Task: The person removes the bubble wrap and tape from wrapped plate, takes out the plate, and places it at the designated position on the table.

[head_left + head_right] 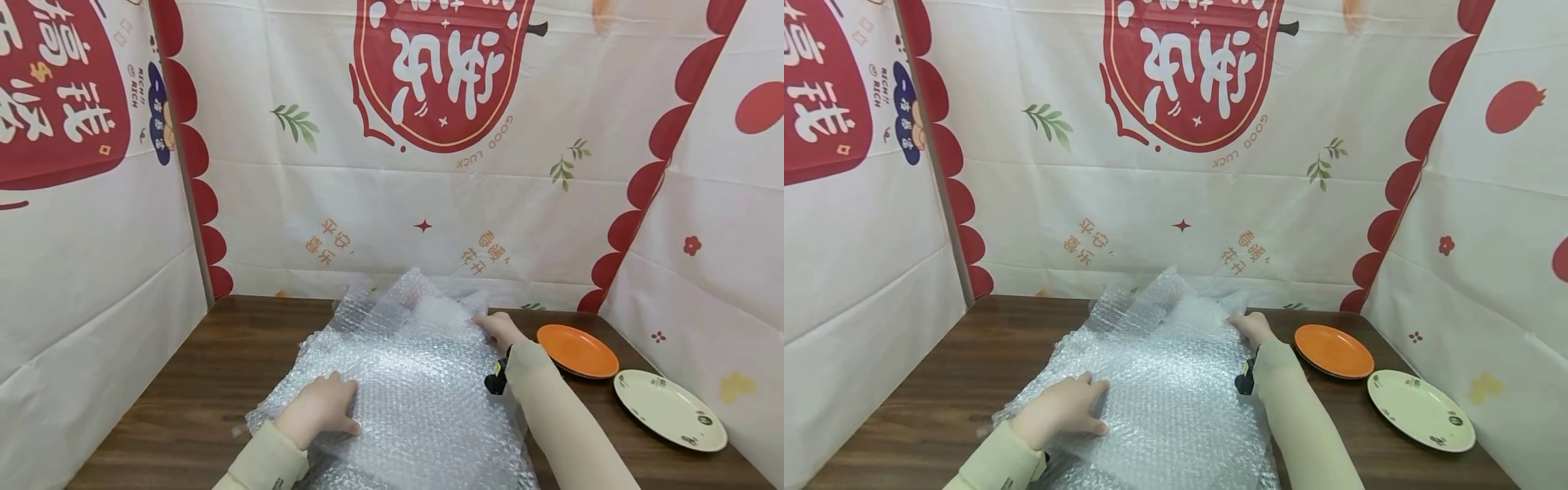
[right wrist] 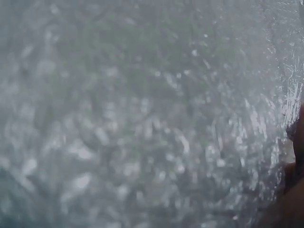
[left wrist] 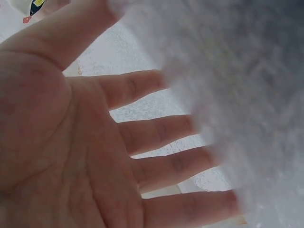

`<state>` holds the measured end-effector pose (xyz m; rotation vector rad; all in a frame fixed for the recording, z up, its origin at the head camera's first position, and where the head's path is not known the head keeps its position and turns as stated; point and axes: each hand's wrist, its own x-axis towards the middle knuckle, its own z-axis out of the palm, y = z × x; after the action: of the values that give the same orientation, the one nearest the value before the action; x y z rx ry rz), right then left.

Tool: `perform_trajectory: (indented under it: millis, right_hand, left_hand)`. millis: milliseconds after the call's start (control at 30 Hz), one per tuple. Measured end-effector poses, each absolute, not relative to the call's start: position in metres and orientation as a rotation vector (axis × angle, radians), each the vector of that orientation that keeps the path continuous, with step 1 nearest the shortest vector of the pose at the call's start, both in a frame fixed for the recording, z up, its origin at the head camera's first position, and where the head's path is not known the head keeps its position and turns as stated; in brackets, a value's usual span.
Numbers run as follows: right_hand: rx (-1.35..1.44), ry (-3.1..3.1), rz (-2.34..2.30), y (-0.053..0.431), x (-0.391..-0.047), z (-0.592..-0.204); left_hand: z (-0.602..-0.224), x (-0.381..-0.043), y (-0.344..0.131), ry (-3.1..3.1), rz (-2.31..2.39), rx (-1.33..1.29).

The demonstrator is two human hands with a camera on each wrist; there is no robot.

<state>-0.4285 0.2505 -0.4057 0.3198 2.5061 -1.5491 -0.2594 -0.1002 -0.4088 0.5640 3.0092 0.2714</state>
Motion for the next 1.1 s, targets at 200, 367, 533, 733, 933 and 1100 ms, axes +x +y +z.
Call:
perform_trajectory:
  millis: [200,367,533,733,933,1100]
  right_hand:
    - [0.318,2.504,-1.597,0.257,-0.434,-0.404]
    - [0.342,2.438,-1.668,0.262,-0.443,-0.404]
    - [0.336,2.391,-1.758,0.272,-0.446,-0.402]
    - [0.292,2.327,-1.881,0.280,-0.441,-0.396]
    - [0.309,2.333,-1.998,0.291,-0.439,-0.386]
    - [0.288,2.296,-2.080,0.299,-0.436,-0.374]
  left_hand:
    - [-0.409,-0.258,-0.100,3.008,0.301,0.599]
    - [-0.413,-0.257,-0.100,3.046,0.294,0.614]
    - [-0.413,-0.258,-0.100,3.055,0.291,0.632]
    - [-0.412,-0.257,-0.101,3.052,0.291,0.628]
    - [-0.411,-0.259,-0.101,3.029,0.295,0.615]
    - [-0.409,-0.261,-0.100,3.022,0.299,0.617]
